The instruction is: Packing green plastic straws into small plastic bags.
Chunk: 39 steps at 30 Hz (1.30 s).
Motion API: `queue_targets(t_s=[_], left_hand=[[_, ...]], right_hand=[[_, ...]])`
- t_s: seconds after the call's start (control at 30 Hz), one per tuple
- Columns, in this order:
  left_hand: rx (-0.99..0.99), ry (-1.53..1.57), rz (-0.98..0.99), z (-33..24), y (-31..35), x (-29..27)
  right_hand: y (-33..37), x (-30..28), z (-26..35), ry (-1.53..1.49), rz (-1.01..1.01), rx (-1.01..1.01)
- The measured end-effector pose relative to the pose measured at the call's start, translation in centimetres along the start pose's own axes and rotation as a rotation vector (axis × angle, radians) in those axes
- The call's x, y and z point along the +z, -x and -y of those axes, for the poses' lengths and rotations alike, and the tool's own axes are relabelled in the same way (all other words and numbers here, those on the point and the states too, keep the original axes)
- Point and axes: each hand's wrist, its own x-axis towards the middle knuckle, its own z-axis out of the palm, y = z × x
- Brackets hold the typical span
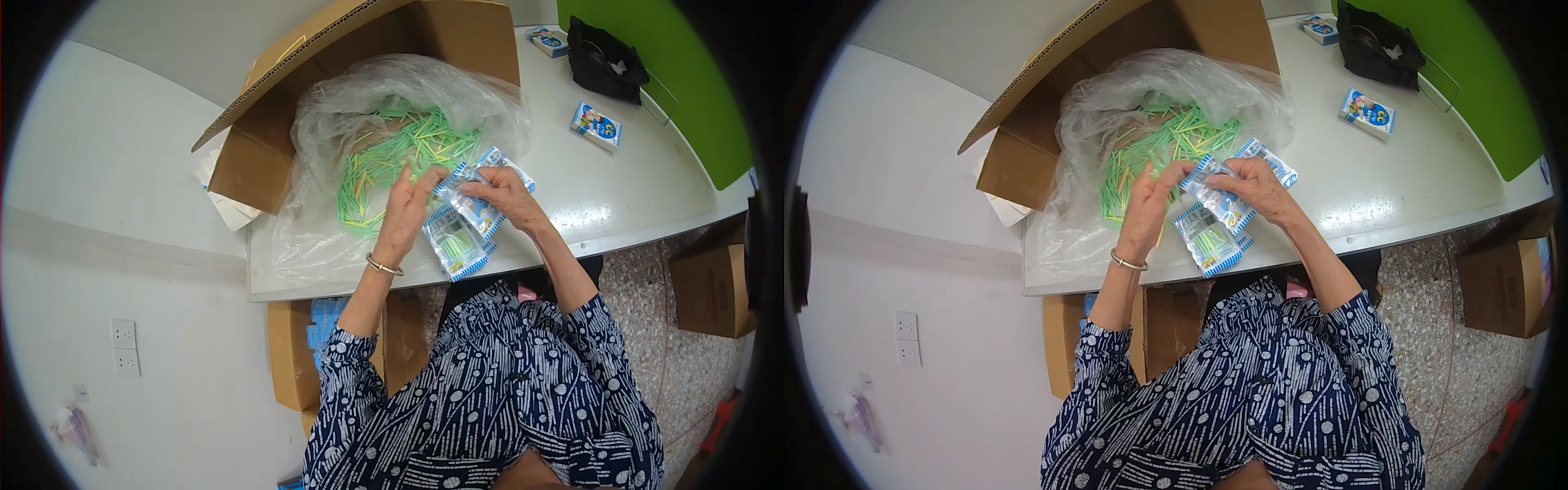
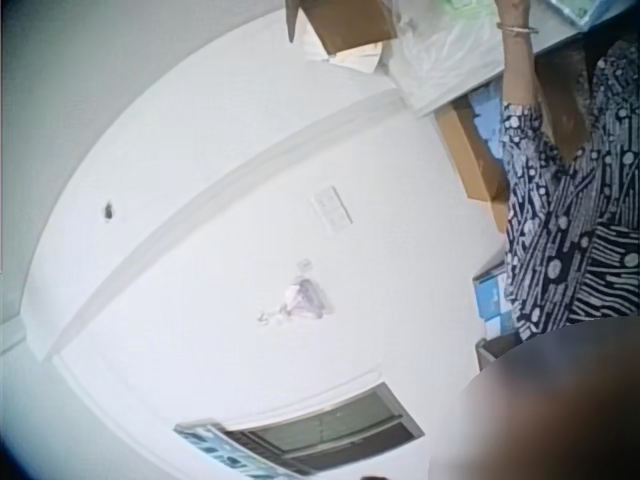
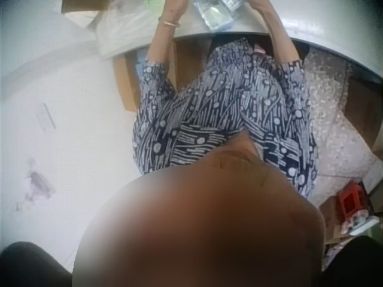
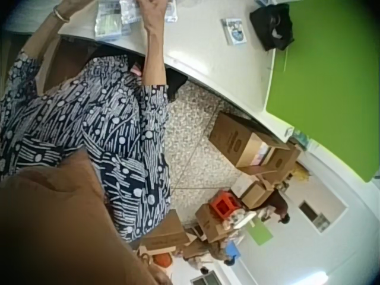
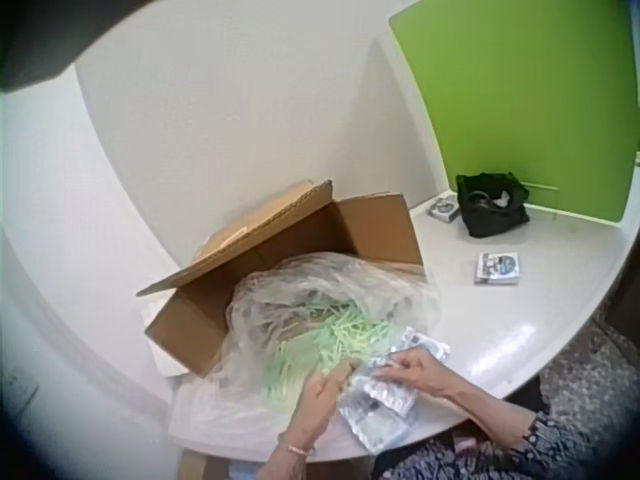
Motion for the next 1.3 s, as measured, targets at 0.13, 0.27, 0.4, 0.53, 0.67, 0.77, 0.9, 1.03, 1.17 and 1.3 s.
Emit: queue_targets(t_s=[0.13, 0.27, 0.4, 0.53, 0.67, 0.77, 0.9, 1.03, 1.17, 1.3], left_hand=[[0.066, -0.058, -0.045, 1.9, -0.7, 0.4], [0.090, -0.134, -0.083, 2.8, -1.6, -1.0], [0.093, -0.175, -0.106, 2.4, -1.5, -0.4], [0.119, -0.103, -0.114, 2.4, -1.3, -0.1], [0.080, 0.025, -0.118, 1.8, -1.0, -1.1], [0.043, 0.199, -0.151, 0.2, -1.2, -2.1], [0.063, 0.494, -0.168, -2.5, -1.4, -0.3], [0.066, 0.512, -0.117, -2.4, -1.2, 1.2], [0.093, 0.481, -0.062, -1.5, -1.1, 1.2], [0.146, 0.444, -0.016, -1.1, -0.9, 1.2]], right_hand=[[-0.9, 0.7, -0.1, 0.052, 0.014, -0.037], [-1.2, 0.3, -0.5, 0.109, -0.041, -0.093], [-1.2, -0.2, -1.1, 0.184, -0.029, -0.031], [-1.1, -0.5, -1.4, 0.186, -0.033, -0.016], [-0.8, -0.8, -1.4, 0.235, 0.029, -0.039], [-0.2, -1.2, -1.0, 0.200, 0.062, -0.063], [0.2, -1.7, -1.3, 0.069, 0.142, 0.003], [0.9, -1.3, -0.4, 0.018, 0.191, 0.050], [1.1, -1.2, -0.2, 0.012, 0.224, 0.073], [1.1, -1.2, -0.5, -0.055, 0.225, 0.075]])
